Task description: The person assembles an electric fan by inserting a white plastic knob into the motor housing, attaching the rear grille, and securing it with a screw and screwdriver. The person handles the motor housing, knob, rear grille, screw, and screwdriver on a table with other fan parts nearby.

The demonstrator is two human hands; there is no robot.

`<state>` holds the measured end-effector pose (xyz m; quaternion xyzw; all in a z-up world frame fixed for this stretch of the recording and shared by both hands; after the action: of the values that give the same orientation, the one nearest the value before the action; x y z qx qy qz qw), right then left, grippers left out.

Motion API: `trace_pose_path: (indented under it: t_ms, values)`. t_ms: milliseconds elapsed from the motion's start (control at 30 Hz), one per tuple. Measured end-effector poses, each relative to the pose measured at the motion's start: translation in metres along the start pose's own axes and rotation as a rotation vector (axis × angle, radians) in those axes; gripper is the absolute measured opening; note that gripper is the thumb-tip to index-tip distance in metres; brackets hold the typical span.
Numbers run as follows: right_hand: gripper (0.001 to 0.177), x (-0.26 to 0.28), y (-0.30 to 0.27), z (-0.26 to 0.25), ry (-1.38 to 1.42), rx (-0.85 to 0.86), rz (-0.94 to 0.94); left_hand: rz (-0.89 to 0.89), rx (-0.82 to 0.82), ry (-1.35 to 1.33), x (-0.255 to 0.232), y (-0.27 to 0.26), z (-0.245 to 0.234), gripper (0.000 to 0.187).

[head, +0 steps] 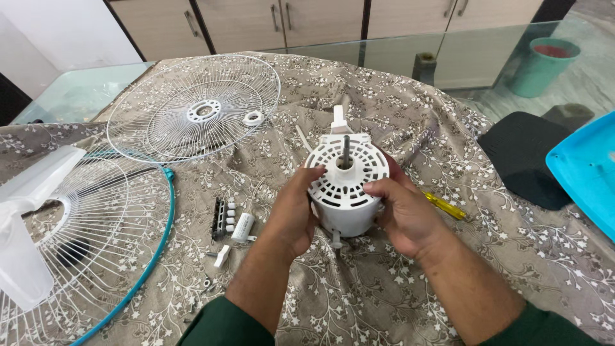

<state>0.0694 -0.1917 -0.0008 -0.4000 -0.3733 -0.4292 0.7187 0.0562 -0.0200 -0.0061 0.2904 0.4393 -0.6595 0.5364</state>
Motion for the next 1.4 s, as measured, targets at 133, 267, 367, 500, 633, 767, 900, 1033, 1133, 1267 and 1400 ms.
trace_pose_path:
  t_ms: [133, 267, 367, 500, 633, 767, 900, 1033, 1133, 1267, 1400]
  values:
    - [0.081, -0.006, 0.001, -0.003, -0.019, 0.029, -0.07, 0.077, 0.196, -0.096, 0.005, -0.005, -0.009, 0.055]
    - [0.079, -0.013, 0.009, -0.009, 0.042, 0.089, -0.141, 0.075, 0.161, 0.076, 0.006, 0.0, -0.015, 0.056]
    - [0.075, -0.021, 0.013, -0.014, 0.033, 0.077, -0.249, 0.122, 0.262, 0.109, 0.005, 0.004, -0.013, 0.057]
    - [0.075, -0.022, 0.014, -0.018, 0.014, 0.031, -0.204, 0.144, 0.262, 0.084, 0.005, 0.004, -0.01, 0.064]
    - [0.076, -0.014, 0.007, -0.014, 0.0, 0.03, -0.153, 0.155, 0.269, 0.112, 0.002, -0.001, -0.005, 0.065]
    - [0.072, -0.003, 0.001, -0.009, 0.019, -0.017, -0.051, 0.081, 0.205, 0.203, -0.005, -0.004, -0.001, 0.067]
    - [0.047, 0.01, 0.009, -0.008, -0.076, -0.102, -0.017, -0.048, 0.036, 0.231, -0.017, 0.002, -0.001, 0.057]
    - [0.039, 0.014, 0.024, -0.016, -0.135, -0.066, -0.02, -0.059, -0.01, 0.346, -0.023, 0.01, -0.008, 0.044]
    - [0.035, 0.015, 0.035, -0.023, -0.179, -0.038, -0.05, -0.041, 0.012, 0.403, -0.024, 0.02, -0.007, 0.036]
    - [0.032, 0.014, 0.044, -0.03, -0.116, -0.065, -0.058, -0.023, 0.062, 0.389, -0.026, 0.033, -0.002, 0.033]
    - [0.03, 0.018, 0.044, -0.03, -0.176, -0.042, -0.038, -0.093, 0.005, 0.464, -0.029, 0.034, -0.001, 0.034]
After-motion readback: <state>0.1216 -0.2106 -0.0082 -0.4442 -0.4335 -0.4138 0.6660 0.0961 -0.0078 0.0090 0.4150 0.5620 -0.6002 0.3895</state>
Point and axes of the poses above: each hand's wrist, its own y-axis towards the middle knuckle, its own z-axis out of the palm, x = y × z, the point moved 2 cm from there along y, towards the middle knuckle, and after that the axes turned 4 degrees about x, right-handed, at the moved point
